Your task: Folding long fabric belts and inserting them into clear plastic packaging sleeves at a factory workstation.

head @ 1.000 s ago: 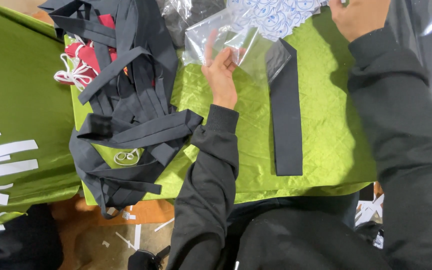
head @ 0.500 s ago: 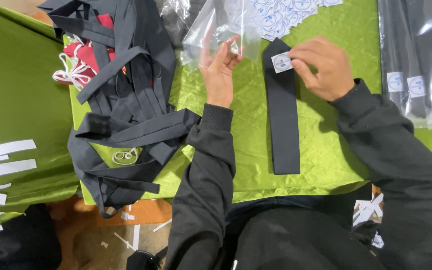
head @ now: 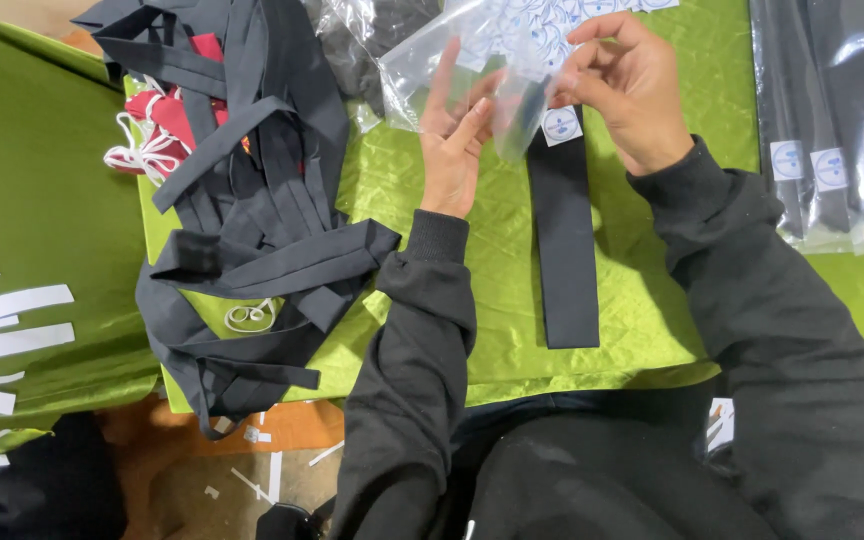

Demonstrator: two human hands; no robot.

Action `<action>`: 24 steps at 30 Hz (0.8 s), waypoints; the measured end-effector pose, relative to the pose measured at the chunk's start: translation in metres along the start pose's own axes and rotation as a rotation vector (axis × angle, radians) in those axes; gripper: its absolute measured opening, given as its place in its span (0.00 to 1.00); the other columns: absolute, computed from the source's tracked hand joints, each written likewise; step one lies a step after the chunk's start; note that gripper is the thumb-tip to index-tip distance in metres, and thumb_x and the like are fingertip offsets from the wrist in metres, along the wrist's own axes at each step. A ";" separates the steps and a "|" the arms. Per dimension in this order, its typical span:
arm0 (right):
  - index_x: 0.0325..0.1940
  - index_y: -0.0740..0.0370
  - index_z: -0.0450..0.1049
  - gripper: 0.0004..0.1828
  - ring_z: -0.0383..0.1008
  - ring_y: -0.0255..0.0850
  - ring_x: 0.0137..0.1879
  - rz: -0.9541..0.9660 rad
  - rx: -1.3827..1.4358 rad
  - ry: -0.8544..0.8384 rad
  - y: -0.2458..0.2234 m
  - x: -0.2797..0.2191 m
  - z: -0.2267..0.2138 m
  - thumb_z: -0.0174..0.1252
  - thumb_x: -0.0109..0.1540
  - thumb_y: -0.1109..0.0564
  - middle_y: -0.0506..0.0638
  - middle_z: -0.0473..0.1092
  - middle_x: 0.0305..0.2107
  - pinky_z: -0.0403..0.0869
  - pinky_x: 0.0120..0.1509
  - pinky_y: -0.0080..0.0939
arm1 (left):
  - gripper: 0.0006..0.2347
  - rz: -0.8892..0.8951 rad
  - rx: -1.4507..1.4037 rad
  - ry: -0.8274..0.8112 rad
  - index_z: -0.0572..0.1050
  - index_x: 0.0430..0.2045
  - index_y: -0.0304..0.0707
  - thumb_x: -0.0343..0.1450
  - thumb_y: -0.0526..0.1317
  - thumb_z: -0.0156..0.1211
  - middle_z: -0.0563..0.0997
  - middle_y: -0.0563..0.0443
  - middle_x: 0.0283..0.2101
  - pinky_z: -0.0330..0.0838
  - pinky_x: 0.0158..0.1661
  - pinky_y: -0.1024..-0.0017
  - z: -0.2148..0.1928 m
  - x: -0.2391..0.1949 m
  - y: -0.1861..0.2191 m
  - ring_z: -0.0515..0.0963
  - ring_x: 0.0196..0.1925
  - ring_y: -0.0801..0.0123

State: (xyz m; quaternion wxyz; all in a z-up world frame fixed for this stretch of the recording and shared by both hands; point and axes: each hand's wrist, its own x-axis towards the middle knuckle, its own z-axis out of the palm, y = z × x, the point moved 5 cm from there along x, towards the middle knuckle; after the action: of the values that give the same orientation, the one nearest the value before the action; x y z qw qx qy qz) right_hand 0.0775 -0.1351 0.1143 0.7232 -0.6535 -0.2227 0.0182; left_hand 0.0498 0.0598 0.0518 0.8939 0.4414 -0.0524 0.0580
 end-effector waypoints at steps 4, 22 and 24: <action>0.66 0.61 0.61 0.19 0.77 0.47 0.56 0.041 -0.066 -0.083 -0.005 -0.001 0.011 0.58 0.73 0.58 0.57 0.66 0.54 0.81 0.53 0.38 | 0.32 -0.037 -0.140 0.000 0.55 0.77 0.50 0.77 0.28 0.61 0.81 0.31 0.59 0.85 0.47 0.67 -0.009 0.002 -0.004 0.88 0.46 0.59; 0.55 0.62 0.81 0.05 0.70 0.34 0.31 0.188 -0.711 -0.262 -0.024 0.012 -0.078 0.59 0.82 0.63 0.54 0.76 0.35 0.75 0.43 0.34 | 0.23 0.075 -0.209 0.272 0.64 0.71 0.40 0.80 0.45 0.55 0.81 0.36 0.58 0.81 0.52 0.65 -0.063 0.010 0.022 0.83 0.56 0.55; 0.60 0.67 0.76 0.05 0.75 0.45 0.55 -0.039 -0.737 -0.094 -0.018 0.017 -0.108 0.65 0.87 0.64 0.57 0.75 0.53 0.75 0.64 0.45 | 0.22 0.078 -0.142 0.279 0.69 0.68 0.35 0.78 0.42 0.60 0.82 0.31 0.54 0.83 0.43 0.68 -0.057 0.011 0.026 0.86 0.48 0.58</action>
State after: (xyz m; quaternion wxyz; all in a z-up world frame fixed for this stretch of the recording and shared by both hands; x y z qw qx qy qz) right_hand 0.1253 -0.2333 0.1315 0.4283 -0.8642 -0.2599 -0.0469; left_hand 0.0588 0.1212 0.0391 0.9185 0.3625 0.0514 0.1495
